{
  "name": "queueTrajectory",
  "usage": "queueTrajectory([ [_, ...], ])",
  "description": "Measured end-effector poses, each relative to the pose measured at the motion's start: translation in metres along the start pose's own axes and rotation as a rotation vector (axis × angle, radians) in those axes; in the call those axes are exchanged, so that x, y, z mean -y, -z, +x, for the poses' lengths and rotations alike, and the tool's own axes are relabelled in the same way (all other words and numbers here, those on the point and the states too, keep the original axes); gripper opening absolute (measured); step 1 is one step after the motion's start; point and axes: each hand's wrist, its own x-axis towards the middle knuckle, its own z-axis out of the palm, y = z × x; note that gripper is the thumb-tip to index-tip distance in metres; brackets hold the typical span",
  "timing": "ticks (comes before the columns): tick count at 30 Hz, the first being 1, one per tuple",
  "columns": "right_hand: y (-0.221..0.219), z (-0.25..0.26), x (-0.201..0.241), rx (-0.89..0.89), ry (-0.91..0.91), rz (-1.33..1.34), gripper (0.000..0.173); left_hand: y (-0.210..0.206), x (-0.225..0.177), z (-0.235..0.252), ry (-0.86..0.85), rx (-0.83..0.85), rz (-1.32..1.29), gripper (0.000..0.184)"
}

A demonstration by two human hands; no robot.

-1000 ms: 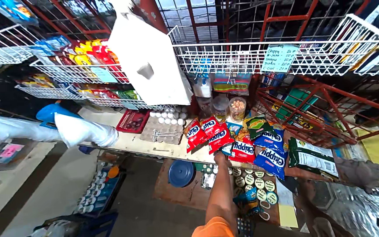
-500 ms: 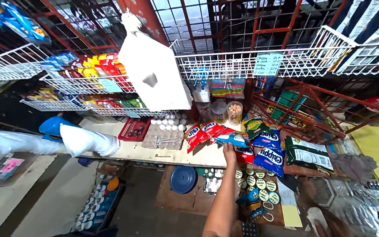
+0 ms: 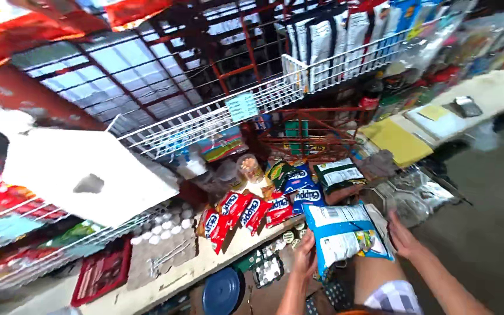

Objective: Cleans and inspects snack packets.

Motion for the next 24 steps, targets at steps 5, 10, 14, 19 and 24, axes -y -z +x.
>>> queueTrajectory([
  [5, 0.039, -0.029, -0.016, -0.301, 0.036, -0.106, 0.044, 0.013, 0.056, -0.013, 0.258, -0.023, 0.167, 0.038],
  [10, 0.069, -0.049, -0.038, -0.479, 0.147, -0.112, 0.046, 0.019, 0.095, -0.011, 0.317, -0.185, 0.798, 0.034],
  [14, 0.079, -0.046, -0.070, -0.574, 0.146, -0.065, 0.045, 0.013, 0.107, -0.007, 0.257, -0.304, 1.072, 0.028],
  [19, 0.106, -0.047, -0.047, -0.645, 0.227, -0.378, 0.040, -0.001, 0.094, 0.008, 0.246, -0.245, 1.067, 0.025],
  [24, 0.038, -0.064, 0.009, -0.352, 0.544, -0.940, 0.036, -0.016, 0.094, 0.015, 0.239, -0.217, 0.964, 0.027],
])
